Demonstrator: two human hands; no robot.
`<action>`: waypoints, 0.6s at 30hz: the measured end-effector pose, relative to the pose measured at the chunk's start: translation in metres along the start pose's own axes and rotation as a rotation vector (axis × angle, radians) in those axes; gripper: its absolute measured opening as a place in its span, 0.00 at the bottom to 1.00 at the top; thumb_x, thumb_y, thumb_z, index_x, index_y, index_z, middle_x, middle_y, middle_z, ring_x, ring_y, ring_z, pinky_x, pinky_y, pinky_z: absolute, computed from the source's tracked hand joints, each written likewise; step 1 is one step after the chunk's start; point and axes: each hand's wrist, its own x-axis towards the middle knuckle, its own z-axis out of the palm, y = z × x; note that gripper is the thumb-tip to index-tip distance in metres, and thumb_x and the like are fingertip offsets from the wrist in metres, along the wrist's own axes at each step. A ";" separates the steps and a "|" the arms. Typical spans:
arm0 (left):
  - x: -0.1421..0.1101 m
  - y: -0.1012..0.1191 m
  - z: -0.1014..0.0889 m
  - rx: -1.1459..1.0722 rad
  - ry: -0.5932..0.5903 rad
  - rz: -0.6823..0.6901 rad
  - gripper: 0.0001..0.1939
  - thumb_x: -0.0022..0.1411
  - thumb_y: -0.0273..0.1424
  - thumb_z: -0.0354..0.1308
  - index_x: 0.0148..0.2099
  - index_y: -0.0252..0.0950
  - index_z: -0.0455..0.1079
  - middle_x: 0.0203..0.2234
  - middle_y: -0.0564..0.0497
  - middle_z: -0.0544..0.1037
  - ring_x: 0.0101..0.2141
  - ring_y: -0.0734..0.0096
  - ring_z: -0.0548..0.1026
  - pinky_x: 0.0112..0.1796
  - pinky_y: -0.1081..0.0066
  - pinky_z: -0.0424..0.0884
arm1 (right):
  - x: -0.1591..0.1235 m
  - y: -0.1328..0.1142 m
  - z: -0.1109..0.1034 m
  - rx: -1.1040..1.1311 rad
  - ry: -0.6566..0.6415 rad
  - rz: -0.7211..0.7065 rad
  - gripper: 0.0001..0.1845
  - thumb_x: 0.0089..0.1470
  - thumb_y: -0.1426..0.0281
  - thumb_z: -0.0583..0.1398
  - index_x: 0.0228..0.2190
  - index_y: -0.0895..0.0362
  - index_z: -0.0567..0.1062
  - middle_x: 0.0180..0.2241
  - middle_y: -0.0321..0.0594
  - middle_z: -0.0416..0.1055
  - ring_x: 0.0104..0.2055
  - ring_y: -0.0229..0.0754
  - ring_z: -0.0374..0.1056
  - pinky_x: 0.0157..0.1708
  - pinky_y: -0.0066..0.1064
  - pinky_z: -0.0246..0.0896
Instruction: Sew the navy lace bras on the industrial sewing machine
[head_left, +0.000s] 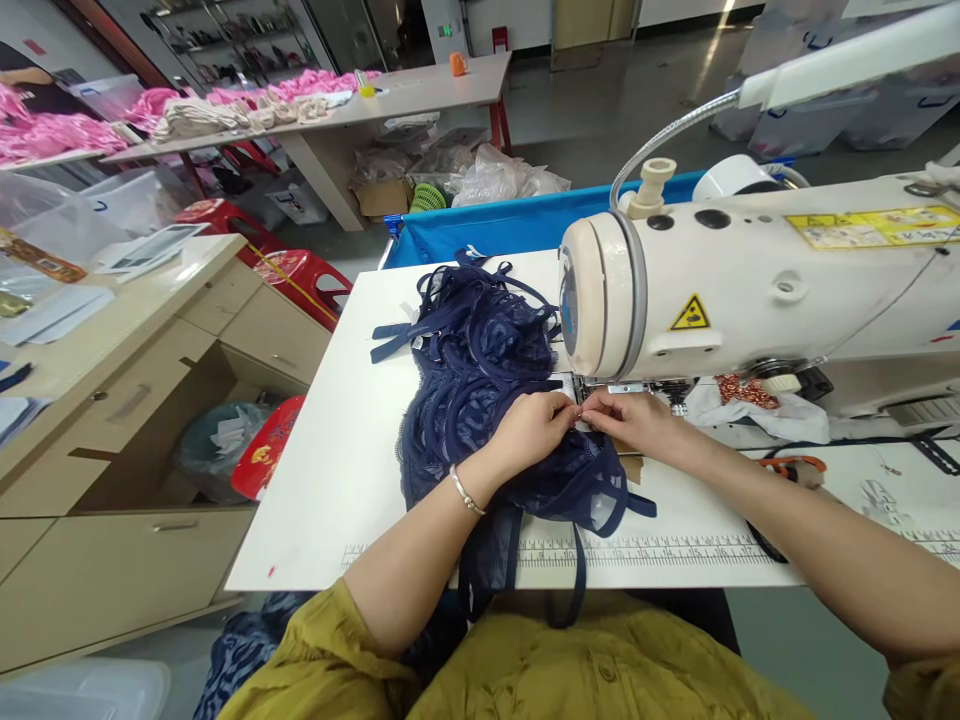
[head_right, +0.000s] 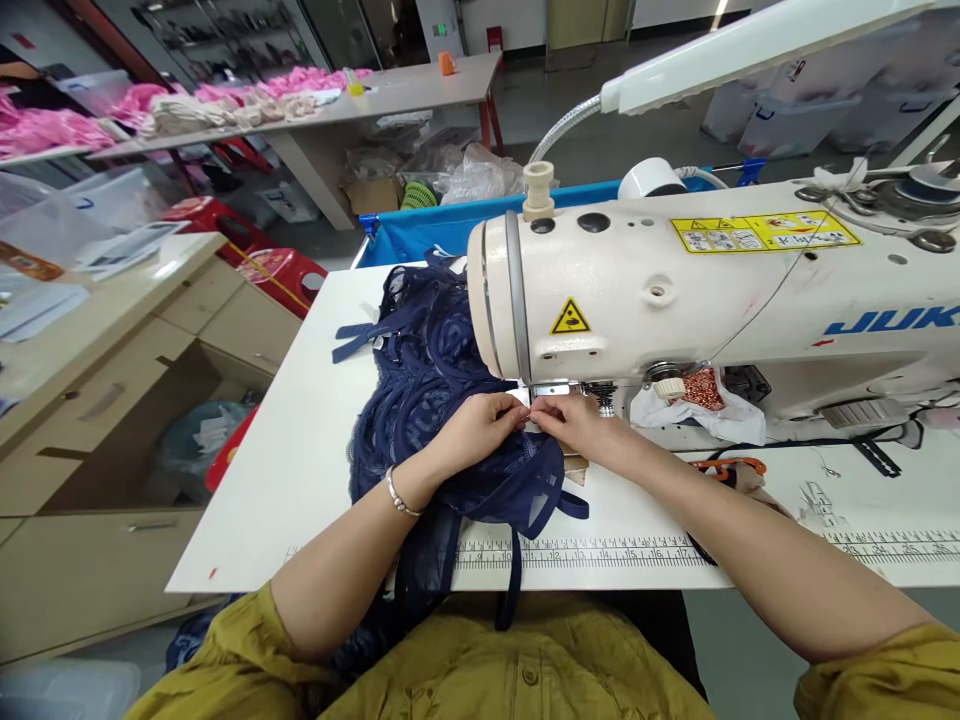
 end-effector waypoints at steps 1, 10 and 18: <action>0.000 0.001 0.000 0.028 0.005 0.008 0.14 0.68 0.31 0.51 0.33 0.35 0.75 0.27 0.51 0.80 0.28 0.71 0.74 0.29 0.75 0.61 | 0.000 0.000 0.001 -0.001 0.006 0.007 0.13 0.55 0.61 0.55 0.28 0.55 0.74 0.21 0.32 0.67 0.23 0.35 0.60 0.24 0.26 0.53; 0.000 0.001 0.003 0.167 0.039 0.113 0.10 0.69 0.33 0.55 0.38 0.37 0.76 0.28 0.53 0.80 0.28 0.71 0.74 0.32 0.74 0.62 | 0.000 0.002 0.002 0.040 0.068 0.002 0.11 0.54 0.63 0.56 0.25 0.55 0.71 0.20 0.33 0.66 0.23 0.36 0.59 0.24 0.26 0.53; 0.001 0.002 0.007 0.276 0.034 0.111 0.08 0.69 0.32 0.54 0.40 0.37 0.74 0.31 0.52 0.80 0.32 0.69 0.76 0.35 0.72 0.64 | -0.006 -0.003 0.000 -0.163 0.071 0.067 0.08 0.54 0.67 0.56 0.24 0.55 0.70 0.21 0.34 0.67 0.24 0.37 0.62 0.26 0.27 0.54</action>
